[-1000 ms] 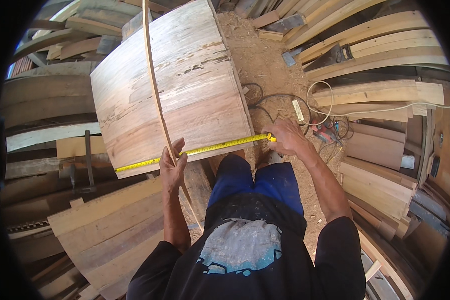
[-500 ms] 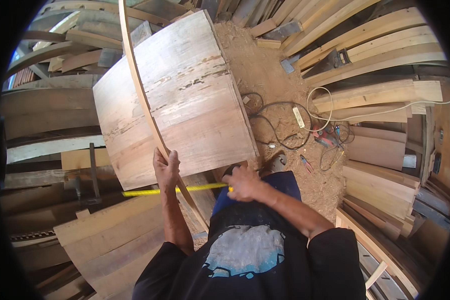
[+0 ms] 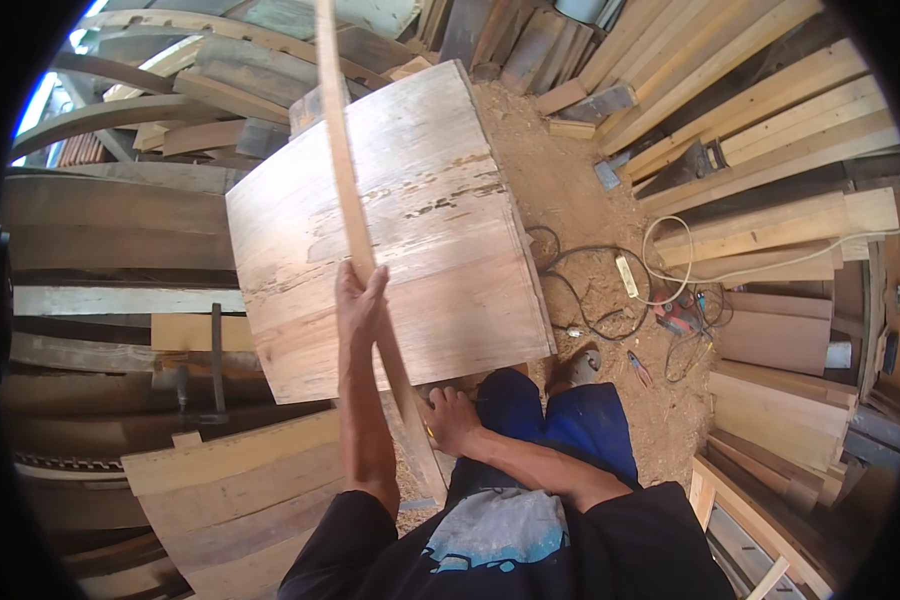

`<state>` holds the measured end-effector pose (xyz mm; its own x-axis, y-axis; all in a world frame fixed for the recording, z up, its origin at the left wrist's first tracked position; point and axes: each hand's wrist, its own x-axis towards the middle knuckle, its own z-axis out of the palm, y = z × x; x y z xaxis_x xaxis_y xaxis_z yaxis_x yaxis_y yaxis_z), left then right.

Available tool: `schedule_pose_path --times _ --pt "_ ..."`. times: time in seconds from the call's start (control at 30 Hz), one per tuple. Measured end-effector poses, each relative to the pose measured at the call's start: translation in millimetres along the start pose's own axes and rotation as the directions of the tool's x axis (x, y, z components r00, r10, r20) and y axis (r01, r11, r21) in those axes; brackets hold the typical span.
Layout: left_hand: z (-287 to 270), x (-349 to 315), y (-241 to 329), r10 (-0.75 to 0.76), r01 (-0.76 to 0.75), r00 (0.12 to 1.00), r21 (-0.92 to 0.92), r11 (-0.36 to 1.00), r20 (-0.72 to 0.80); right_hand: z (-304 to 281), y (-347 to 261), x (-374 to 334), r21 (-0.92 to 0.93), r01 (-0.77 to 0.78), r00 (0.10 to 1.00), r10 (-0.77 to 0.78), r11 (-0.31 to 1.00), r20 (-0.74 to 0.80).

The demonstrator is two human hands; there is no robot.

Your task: The person measures a wooden board using a tape measure, marks lines with a pencil, and positions a straight wooden slat and a metal square against the board.

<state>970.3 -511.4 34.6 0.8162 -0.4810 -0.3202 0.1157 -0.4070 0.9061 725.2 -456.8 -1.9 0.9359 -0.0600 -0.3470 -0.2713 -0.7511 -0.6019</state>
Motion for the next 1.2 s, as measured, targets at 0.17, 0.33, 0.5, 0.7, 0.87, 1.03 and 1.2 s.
schedule_pose_path --times 0.17,0.33,0.5,0.7,0.87,1.03,1.2 --pt "22.0 26.3 -0.9 -0.014 0.014 0.999 -0.001 1.000 0.046 -22.6 10.5 -6.9 0.142 -0.001 0.999 -0.006 0.990 0.052" --pt "55.5 50.8 -4.3 -0.029 0.033 0.995 -0.040 0.999 0.091 -23.2 71.8 -53.0 0.588 -0.226 0.973 0.211 0.777 0.095" --pt "81.5 76.2 -14.3 -0.063 0.232 0.944 -0.515 0.825 0.323 -54.2 69.4 -74.9 0.983 -0.143 0.985 -0.081 0.113 0.152" --pt "109.6 100.8 -25.0 -0.020 0.293 0.911 -0.613 0.734 0.411 -49.6 76.4 -77.4 0.979 -0.198 0.979 0.042 -0.035 0.200" --pt "127.3 116.7 -15.6 0.187 -0.261 0.961 0.446 0.856 0.204 -73.2 94.4 -62.5 0.800 -0.178 0.892 0.437 0.574 -0.115" --pt "159.8 147.2 -6.8 0.383 -0.396 0.908 0.648 0.650 0.170 -79.0 109.0 -46.2 0.708 -0.242 0.774 0.572 0.663 -0.270" --pt "176.0 163.2 -17.4 0.525 -0.475 0.834 0.700 0.533 0.166 -74.1 103.8 -68.8 0.734 -0.416 0.711 0.696 0.537 -0.106"
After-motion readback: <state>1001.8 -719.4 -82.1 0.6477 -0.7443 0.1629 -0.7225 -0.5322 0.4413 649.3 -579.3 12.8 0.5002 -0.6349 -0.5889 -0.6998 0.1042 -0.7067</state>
